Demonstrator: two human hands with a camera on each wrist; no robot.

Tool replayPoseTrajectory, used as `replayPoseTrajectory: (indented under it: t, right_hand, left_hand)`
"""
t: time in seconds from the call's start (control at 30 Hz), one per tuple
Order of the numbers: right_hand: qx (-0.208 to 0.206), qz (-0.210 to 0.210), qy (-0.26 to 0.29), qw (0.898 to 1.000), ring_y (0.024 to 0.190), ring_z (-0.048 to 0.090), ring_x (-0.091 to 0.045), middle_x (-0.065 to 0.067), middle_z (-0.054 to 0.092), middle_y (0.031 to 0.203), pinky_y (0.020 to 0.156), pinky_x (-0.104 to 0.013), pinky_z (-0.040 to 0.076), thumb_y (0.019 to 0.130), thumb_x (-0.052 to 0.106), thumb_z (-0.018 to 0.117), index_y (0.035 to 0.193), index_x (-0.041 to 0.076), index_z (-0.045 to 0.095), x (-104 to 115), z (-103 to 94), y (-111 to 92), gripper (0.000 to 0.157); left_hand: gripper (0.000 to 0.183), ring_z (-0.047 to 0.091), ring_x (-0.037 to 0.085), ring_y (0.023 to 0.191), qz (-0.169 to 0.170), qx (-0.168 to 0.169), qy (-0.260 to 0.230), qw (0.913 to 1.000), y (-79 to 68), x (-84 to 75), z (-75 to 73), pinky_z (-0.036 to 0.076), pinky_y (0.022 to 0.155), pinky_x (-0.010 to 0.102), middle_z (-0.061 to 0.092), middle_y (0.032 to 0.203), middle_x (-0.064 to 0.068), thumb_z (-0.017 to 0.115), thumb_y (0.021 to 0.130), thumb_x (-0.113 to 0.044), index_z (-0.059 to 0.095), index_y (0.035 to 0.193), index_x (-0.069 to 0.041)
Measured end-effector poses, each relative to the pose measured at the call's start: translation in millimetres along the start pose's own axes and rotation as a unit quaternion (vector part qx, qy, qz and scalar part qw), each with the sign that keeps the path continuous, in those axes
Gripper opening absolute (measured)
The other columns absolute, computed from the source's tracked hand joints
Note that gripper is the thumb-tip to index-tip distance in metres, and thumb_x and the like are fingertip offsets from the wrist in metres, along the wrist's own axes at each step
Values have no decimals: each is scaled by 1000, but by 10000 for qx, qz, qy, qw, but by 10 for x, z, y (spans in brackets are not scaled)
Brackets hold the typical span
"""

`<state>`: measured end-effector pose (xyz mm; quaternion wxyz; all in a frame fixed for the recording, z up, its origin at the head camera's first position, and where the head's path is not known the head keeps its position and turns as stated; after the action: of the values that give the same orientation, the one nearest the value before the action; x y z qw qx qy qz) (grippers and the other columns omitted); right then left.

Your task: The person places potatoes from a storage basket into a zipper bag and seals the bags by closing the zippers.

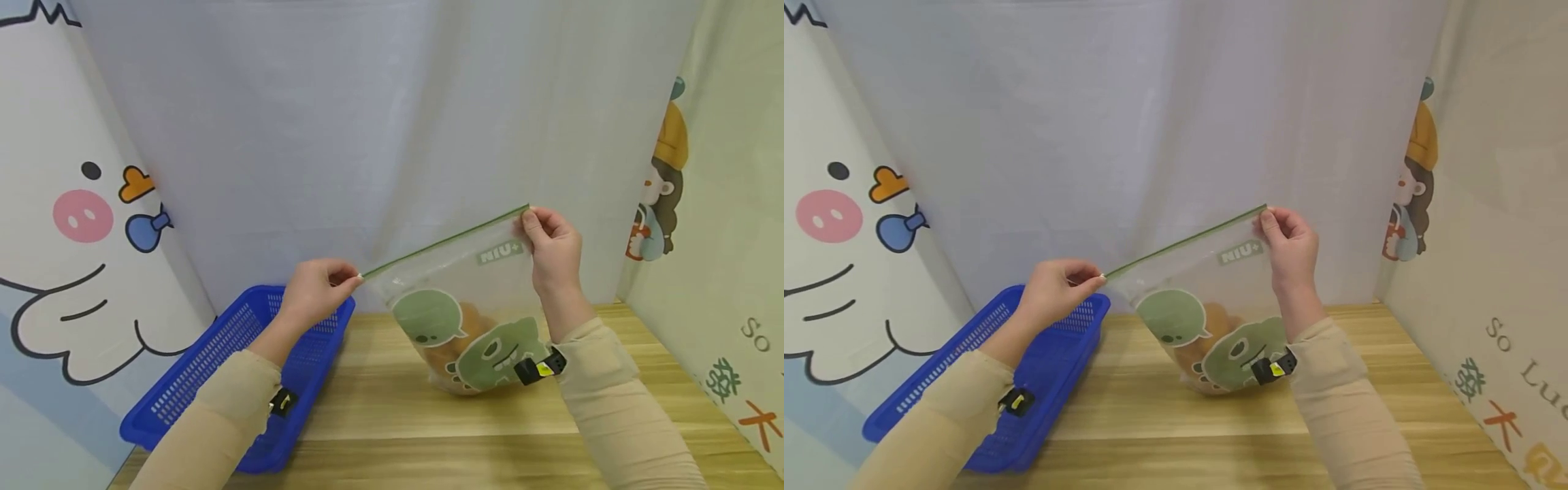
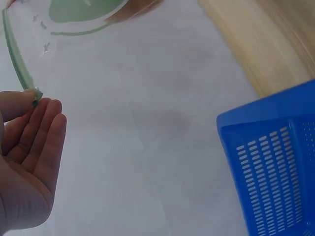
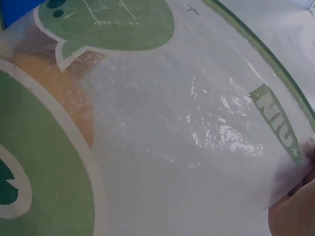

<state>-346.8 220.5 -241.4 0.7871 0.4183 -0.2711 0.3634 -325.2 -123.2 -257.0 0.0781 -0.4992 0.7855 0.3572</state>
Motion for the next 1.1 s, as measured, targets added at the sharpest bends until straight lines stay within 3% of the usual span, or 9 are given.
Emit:
replayPoseTrajectory:
  t: [0.17,0.3,0.47,0.57,0.7,0.83,1.0,1.1]
  right_hand:
    - [307,39,-286,9991,70,66,-8,0,68,74,68,-17,53,94,-2,64,81,9,72,30,-5,-55,19]
    - [704,53,-737,9948,74,68,-9,1,70,78,73,-19,55,94,3,66,85,9,73,105,-17,-126,12]
    - [1337,-11,-1121,9847,74,70,-10,0,72,82,74,-21,57,94,6,66,92,5,71,304,-28,-266,6]
    - [1604,-123,-1265,9788,72,70,-10,0,72,82,73,-23,57,95,4,65,92,3,71,440,-44,-363,6]
    - [1929,-101,-955,9765,71,71,-12,-3,73,81,70,-26,58,95,-2,61,90,4,71,586,-66,-467,12]
    - [2254,59,-240,9739,71,72,-15,-8,73,82,69,-28,59,96,-7,57,92,0,71,725,-94,-558,16]
    - [2821,401,615,9566,76,73,-19,-12,71,85,70,-30,59,98,-13,48,97,-5,70,811,-149,-665,23]
    - [3015,669,648,9489,77,72,-19,-11,69,85,71,-30,59,99,-14,44,97,-5,68,744,-196,-687,26]
  left_hand:
    - [15,68,22,81,-58,-342,-490,9982,-6,57,-123,55,71,40,73,89,7,70,94,-18,75,99,-6]
    - [13,67,20,78,-14,-620,-930,9937,-20,52,-262,53,69,32,72,87,7,69,94,-15,73,99,-4]
    - [15,67,14,78,16,-702,-1687,9832,-67,-26,-449,56,72,24,72,90,13,66,96,-13,70,101,1]
    - [17,68,12,79,124,-650,-2016,9772,-121,-104,-542,58,75,28,72,91,15,65,97,-13,67,102,3]
    - [14,70,15,74,343,-564,-2378,9691,-220,-244,-658,59,71,33,71,86,15,65,96,-9,66,99,5]
    - [12,70,21,69,444,-448,-2864,9560,-348,-414,-772,60,66,36,71,81,12,66,95,-4,66,97,8]
    - [11,68,26,65,305,-258,-3416,9390,-491,-538,-866,59,61,37,70,77,12,66,94,-3,66,94,8]
    - [11,68,26,64,109,-99,-3511,9362,-539,-507,-834,59,61,37,69,75,12,65,94,-4,66,93,7]
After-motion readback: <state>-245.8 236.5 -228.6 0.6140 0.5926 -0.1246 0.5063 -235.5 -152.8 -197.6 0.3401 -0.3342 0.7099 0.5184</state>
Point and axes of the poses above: each hand's wrist, its own y-axis towards the middle knuckle, its own z-axis out of the palm, x = y × z, the point moved 6 cm from there along y, towards the middle knuckle
